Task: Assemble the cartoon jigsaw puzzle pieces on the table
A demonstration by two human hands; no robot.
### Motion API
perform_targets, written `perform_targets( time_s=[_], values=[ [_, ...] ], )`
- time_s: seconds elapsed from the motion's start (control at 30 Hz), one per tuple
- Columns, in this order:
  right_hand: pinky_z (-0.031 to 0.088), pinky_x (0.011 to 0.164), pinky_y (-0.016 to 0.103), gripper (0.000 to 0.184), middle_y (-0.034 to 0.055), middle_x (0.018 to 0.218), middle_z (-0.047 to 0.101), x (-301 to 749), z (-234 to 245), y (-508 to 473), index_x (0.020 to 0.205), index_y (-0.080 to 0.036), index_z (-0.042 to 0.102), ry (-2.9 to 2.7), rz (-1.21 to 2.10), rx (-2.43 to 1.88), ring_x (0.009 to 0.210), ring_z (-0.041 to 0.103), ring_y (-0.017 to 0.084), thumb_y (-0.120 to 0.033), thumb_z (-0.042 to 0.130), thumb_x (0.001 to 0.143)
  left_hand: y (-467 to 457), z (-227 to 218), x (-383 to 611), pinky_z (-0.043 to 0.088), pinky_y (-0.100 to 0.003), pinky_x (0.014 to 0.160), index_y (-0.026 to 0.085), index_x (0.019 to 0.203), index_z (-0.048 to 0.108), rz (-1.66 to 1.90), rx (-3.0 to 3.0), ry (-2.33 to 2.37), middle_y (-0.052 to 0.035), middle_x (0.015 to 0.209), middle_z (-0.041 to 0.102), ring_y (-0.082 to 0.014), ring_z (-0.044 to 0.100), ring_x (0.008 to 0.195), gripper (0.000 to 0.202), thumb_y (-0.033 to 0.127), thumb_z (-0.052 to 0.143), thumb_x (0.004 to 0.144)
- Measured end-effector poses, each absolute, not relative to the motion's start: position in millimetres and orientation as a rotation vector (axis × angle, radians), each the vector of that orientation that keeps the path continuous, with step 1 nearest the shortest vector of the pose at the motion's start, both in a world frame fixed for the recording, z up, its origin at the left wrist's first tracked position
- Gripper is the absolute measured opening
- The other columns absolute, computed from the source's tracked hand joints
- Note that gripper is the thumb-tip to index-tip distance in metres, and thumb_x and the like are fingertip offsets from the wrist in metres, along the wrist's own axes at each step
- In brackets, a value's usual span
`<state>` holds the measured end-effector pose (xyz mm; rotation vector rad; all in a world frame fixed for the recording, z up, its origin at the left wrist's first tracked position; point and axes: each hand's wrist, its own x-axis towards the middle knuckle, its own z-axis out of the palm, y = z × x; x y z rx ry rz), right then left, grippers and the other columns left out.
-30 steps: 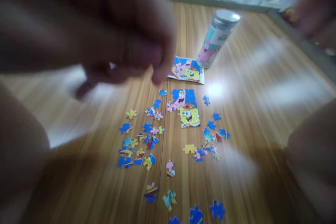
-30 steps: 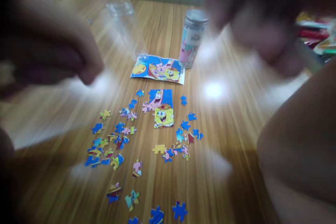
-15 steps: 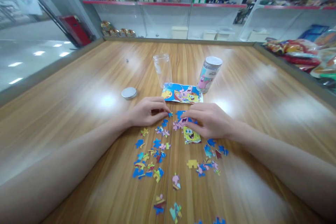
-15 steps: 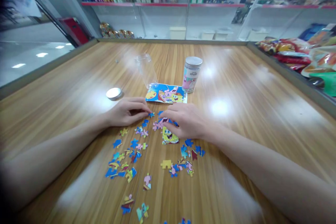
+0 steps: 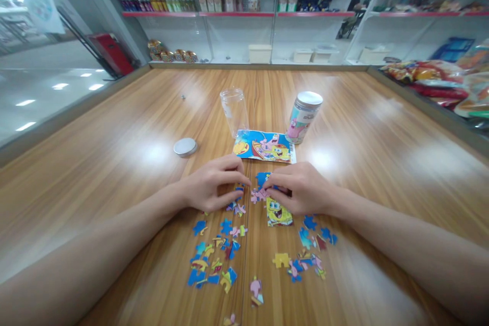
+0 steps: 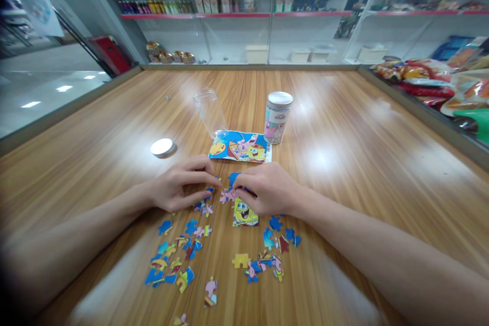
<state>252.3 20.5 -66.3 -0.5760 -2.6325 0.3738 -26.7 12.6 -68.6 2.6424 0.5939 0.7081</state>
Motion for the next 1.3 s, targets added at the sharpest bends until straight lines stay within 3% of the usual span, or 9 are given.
perform_targets(
  time_s=[0.6, 0.73, 0.8, 0.9, 1.2, 1.3],
  values=[
    [0.034, 0.057, 0.025, 0.015, -0.003, 0.066, 0.063, 252, -68, 11, 0.097, -0.018, 0.072, -2.511, 0.257, -0.476, 0.059, 0.053, 0.009, -0.021, 0.057, 0.094, 15, -67, -25, 0.046, -0.033, 0.076, 0.018, 0.097, 0.072, 0.832, 2.613, 0.65, -0.0056, 0.087, 0.058, -0.0169, 0.054, 0.083, 0.019, 0.01, 0.059, 0.086],
    [0.035, 0.058, 0.025, 0.016, -0.0027, 0.067, 0.063, 250, -67, 5, 0.097, -0.018, 0.072, -2.502, 0.256, -0.512, 0.059, 0.054, 0.009, -0.019, 0.057, 0.092, 11, -56, -25, 0.045, -0.045, 0.098, 0.02, 0.094, 0.072, 0.749, 2.616, 0.636, -0.0091, 0.109, 0.06, -0.0236, 0.053, 0.105, 0.014, 0.018, 0.064, 0.083],
    [0.034, 0.056, 0.025, 0.015, -0.0027, 0.065, 0.063, 251, -67, 7, 0.093, -0.019, 0.072, -2.491, 0.269, -0.588, 0.056, 0.053, 0.009, -0.019, 0.058, 0.09, 7, -52, -24, 0.038, -0.053, 0.11, 0.021, 0.094, 0.072, 0.654, 2.6, 0.585, -0.0101, 0.128, 0.056, -0.0287, 0.047, 0.121, 0.014, 0.024, 0.069, 0.081],
    [0.034, 0.054, 0.024, 0.014, -0.0029, 0.062, 0.061, 255, -68, 14, 0.09, -0.019, 0.073, -2.486, 0.271, -0.676, 0.053, 0.052, 0.008, -0.02, 0.06, 0.087, 3, -50, -21, 0.03, -0.06, 0.117, 0.023, 0.092, 0.073, 0.561, 2.613, 0.53, -0.0081, 0.144, 0.047, -0.0333, 0.036, 0.136, 0.014, 0.024, 0.074, 0.078],
    [0.036, 0.057, 0.023, 0.017, -0.0005, 0.068, 0.067, 248, -73, 14, 0.091, -0.018, 0.073, -2.523, 0.332, -0.673, 0.06, 0.059, 0.01, -0.02, 0.056, 0.089, -3, -56, -10, 0.029, -0.06, 0.119, 0.024, 0.092, 0.074, 0.597, 2.729, 0.552, -0.0087, 0.145, 0.046, -0.0338, 0.031, 0.14, 0.013, 0.027, 0.076, 0.08],
    [0.034, 0.056, 0.022, 0.017, -0.0007, 0.066, 0.065, 248, -72, 14, 0.089, -0.017, 0.072, -2.517, 0.354, -0.675, 0.058, 0.057, 0.009, -0.021, 0.056, 0.09, -4, -54, -10, 0.031, -0.059, 0.118, 0.023, 0.101, 0.072, 0.667, 2.733, 0.595, -0.01, 0.141, 0.05, -0.0329, 0.033, 0.138, 0.02, 0.027, 0.072, 0.081]
  ],
)
